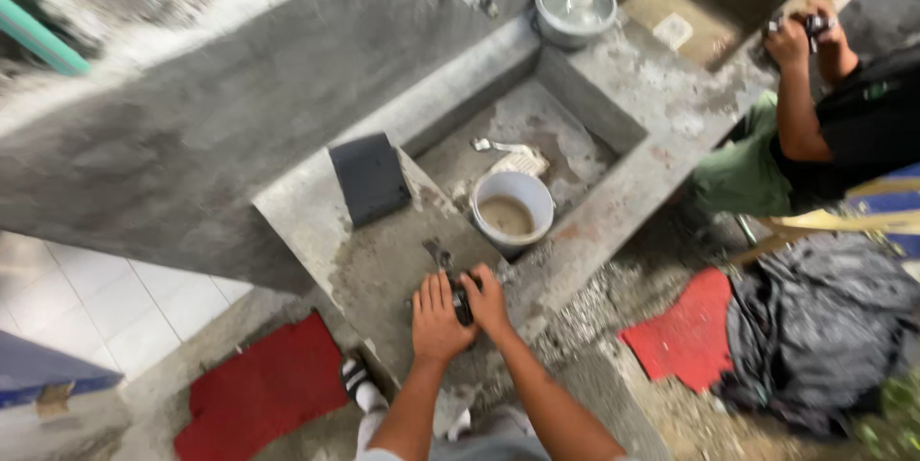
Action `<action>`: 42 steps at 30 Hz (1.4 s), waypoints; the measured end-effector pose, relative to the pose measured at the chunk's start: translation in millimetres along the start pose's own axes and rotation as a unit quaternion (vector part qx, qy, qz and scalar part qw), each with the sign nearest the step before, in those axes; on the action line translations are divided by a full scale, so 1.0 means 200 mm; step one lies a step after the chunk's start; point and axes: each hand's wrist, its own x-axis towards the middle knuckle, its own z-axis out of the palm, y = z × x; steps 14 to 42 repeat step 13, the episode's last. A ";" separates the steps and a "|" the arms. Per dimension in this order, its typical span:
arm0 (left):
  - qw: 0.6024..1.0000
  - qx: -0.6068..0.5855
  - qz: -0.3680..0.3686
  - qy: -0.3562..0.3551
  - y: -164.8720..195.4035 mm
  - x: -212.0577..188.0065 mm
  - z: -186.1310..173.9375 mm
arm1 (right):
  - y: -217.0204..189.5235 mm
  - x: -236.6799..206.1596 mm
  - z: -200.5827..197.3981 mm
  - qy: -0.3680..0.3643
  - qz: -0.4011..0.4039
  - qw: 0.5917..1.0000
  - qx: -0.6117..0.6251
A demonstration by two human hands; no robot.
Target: The person assembles a small metal camera-like device at a concrete sink. They attach a small black rectangular piece to the device, then fit a larger black rectangular cover over it, and finally secure a small black cap onto the top. The person repeatedly adjusts and repositions the parts during the process.
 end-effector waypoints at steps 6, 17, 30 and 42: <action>1.000 0.020 0.001 0.007 -0.02 0.00 0.05 | 0.04 0.00 -0.03 0.010 0.046 0.990 0.133; 1.000 0.013 0.001 0.008 -0.02 -0.02 0.07 | 0.07 -0.09 -0.03 -0.014 0.080 0.989 0.120; 1.000 0.013 0.001 0.008 -0.02 -0.02 0.07 | 0.07 -0.09 -0.03 -0.014 0.080 0.989 0.120; 1.000 0.013 0.001 0.008 -0.02 -0.02 0.07 | 0.07 -0.09 -0.03 -0.014 0.080 0.989 0.120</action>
